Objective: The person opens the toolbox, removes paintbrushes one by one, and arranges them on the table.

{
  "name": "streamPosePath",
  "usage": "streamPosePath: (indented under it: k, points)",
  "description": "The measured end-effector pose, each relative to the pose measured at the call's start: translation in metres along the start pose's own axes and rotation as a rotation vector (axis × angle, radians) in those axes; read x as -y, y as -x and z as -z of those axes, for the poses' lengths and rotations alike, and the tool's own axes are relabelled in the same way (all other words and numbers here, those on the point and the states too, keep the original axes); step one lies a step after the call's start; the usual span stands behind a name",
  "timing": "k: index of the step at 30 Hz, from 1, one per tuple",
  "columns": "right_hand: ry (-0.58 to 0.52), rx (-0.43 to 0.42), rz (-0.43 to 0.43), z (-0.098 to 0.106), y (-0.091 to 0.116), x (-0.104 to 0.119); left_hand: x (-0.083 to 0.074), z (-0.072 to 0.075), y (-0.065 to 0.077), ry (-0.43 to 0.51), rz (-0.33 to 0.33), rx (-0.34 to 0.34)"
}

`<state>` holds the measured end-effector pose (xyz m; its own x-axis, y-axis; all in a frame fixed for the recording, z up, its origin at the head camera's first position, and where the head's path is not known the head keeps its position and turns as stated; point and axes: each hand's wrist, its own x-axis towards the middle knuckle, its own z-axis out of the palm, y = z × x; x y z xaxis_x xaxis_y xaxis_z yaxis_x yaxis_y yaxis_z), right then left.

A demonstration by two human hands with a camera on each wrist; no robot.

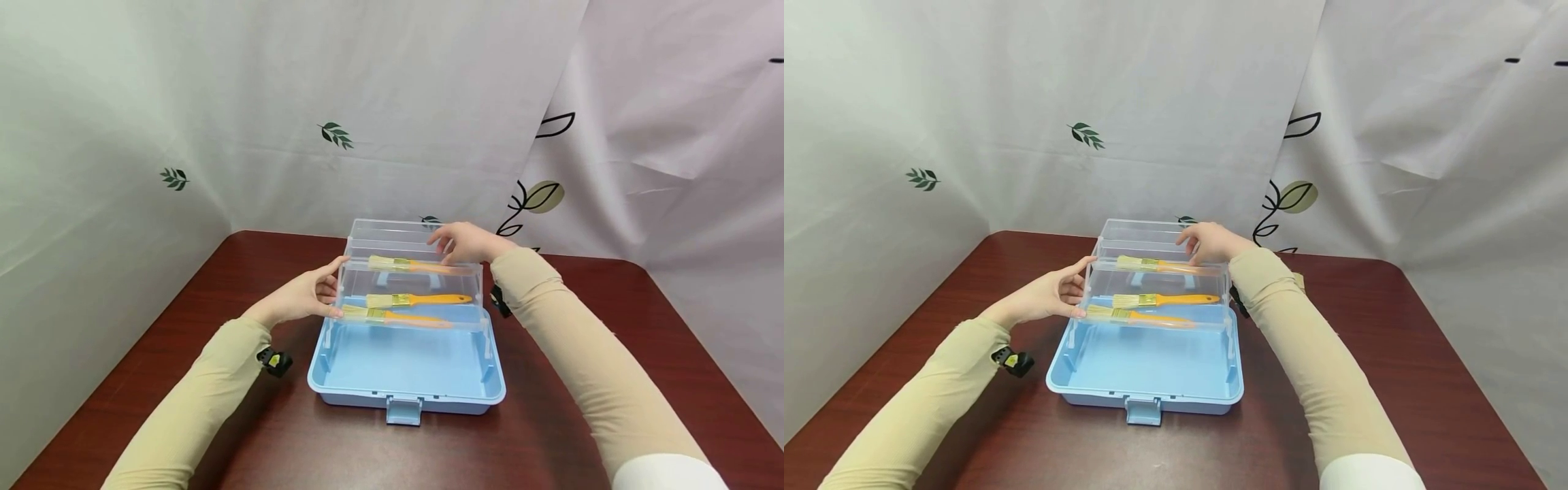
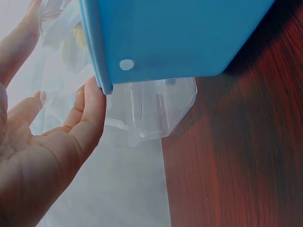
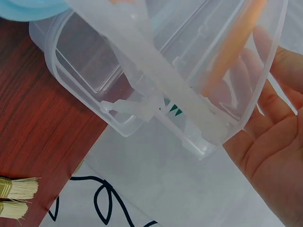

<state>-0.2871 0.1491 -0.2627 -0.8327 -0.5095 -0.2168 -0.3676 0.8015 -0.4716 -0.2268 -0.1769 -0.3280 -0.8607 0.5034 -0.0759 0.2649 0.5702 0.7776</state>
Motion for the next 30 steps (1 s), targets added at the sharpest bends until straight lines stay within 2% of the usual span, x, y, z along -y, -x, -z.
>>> streamPosePath:
  k: [12,21,30]
  points:
    - [0.035,0.101,0.009,0.005,-0.004,0.006,0.000,0.000,0.001,-0.001,0.002,-0.003]
    - [-0.042,0.177,-0.008,0.005,-0.008,0.004,0.000,-0.001,0.000,0.004,0.006,-0.003]
    - [-0.009,0.194,0.027,0.005,-0.011,0.002,0.000,-0.001,0.001,0.015,0.002,0.000]
